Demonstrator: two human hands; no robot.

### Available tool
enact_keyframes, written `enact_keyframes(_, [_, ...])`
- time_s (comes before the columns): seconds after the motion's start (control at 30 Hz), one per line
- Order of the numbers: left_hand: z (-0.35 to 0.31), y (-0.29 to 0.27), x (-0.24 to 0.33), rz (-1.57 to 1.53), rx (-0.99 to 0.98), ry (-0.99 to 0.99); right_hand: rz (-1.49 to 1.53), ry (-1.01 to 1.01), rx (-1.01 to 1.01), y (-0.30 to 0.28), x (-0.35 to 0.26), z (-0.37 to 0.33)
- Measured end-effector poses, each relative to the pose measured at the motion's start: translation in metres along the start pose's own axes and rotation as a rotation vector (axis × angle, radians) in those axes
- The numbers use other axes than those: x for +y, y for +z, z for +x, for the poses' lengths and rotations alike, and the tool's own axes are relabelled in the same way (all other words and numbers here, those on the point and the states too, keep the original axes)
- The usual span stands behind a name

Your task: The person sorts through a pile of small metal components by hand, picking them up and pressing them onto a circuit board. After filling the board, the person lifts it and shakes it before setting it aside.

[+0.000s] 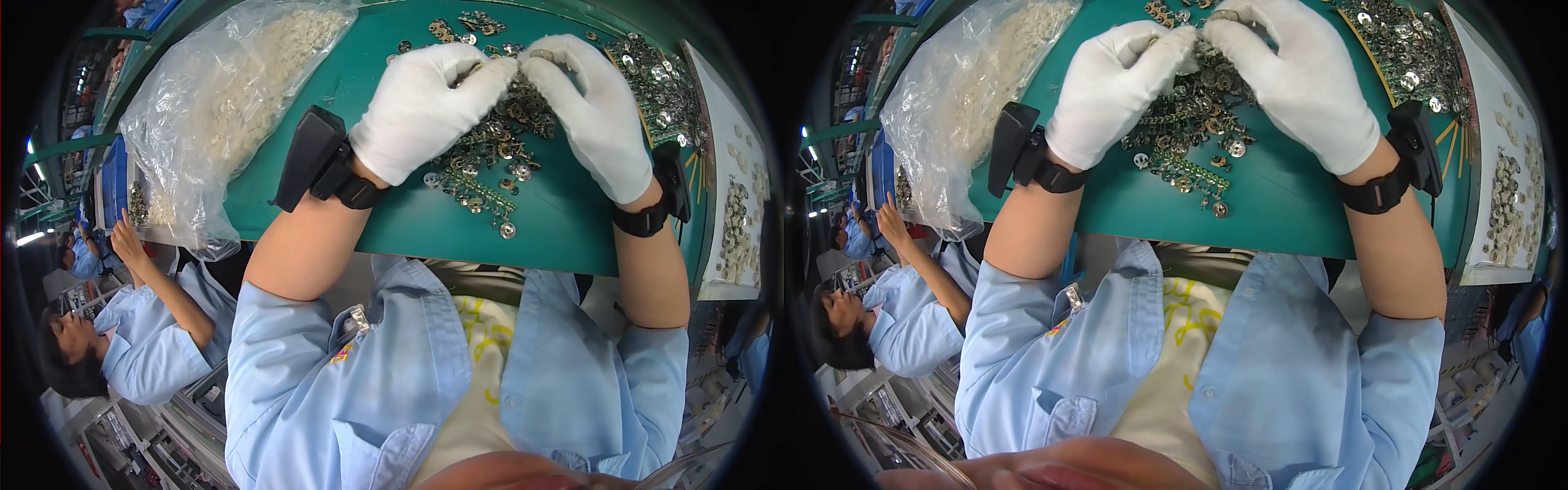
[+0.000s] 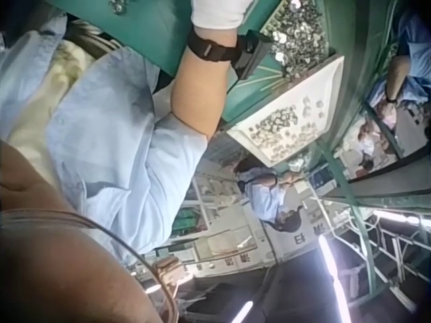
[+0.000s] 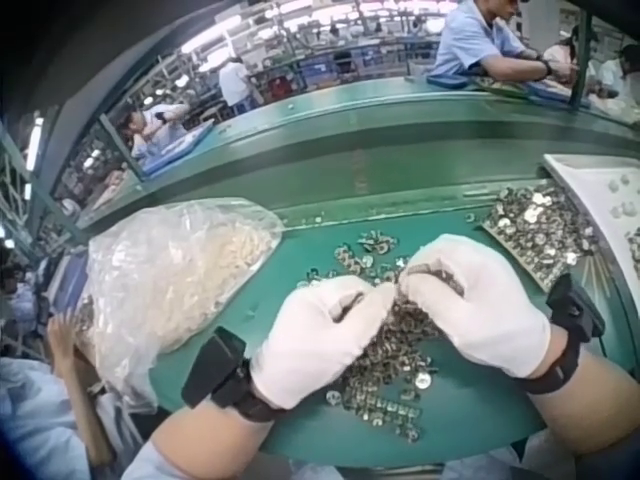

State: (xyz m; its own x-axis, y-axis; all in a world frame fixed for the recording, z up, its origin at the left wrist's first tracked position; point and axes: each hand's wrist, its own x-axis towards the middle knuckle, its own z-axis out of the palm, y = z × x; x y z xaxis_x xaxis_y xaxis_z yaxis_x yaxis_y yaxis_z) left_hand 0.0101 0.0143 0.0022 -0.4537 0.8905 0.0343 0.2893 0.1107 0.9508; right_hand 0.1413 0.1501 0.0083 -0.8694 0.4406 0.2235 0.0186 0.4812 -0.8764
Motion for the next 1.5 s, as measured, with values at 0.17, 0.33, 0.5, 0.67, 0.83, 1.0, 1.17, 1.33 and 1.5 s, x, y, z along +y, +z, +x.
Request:
enact_keyframes(0.17, [0.002, 0.000, -0.001, -0.031, 0.066, -0.041, -0.132, -0.068, -0.048, -0.005, -0.001, 0.003])
enact_keyframes(0.33, [0.006, -0.005, -0.003, -0.033, 0.128, -0.044, -0.145, -0.075, -0.089, -0.007, -0.005, 0.002])
enact_keyframes(0.5, [0.004, -0.004, 0.000, 0.096, 0.177, 0.110, -0.202, -0.121, 0.000, -0.002, 0.003, 0.008])
enact_keyframes(0.67, [0.008, -0.007, -0.015, 0.293, 0.178, 0.262, -0.180, -0.046, -0.002, -0.004, 0.007, 0.006])
enact_keyframes(0.83, [0.006, -0.008, -0.010, 0.255, 0.162, 0.269, -0.159, -0.031, 0.009, -0.008, 0.008, 0.008])
enact_keyframes(1.0, [0.006, -0.009, -0.008, 0.232, 0.150, 0.233, -0.186, -0.045, -0.015, -0.009, 0.006, 0.008])
enact_keyframes(1.17, [0.009, -0.011, -0.010, 0.231, 0.281, 0.405, -0.158, -0.055, 0.008, -0.006, 0.007, 0.007])
enact_keyframes(1.33, [0.009, -0.021, -0.004, 0.456, 0.218, 0.370, -0.231, -0.049, -0.023, -0.009, 0.002, 0.008])
enact_keyframes(1.5, [0.008, -0.021, 0.002, 0.497, 0.174, 0.375, -0.218, -0.048, -0.033, -0.009, 0.003, 0.009])
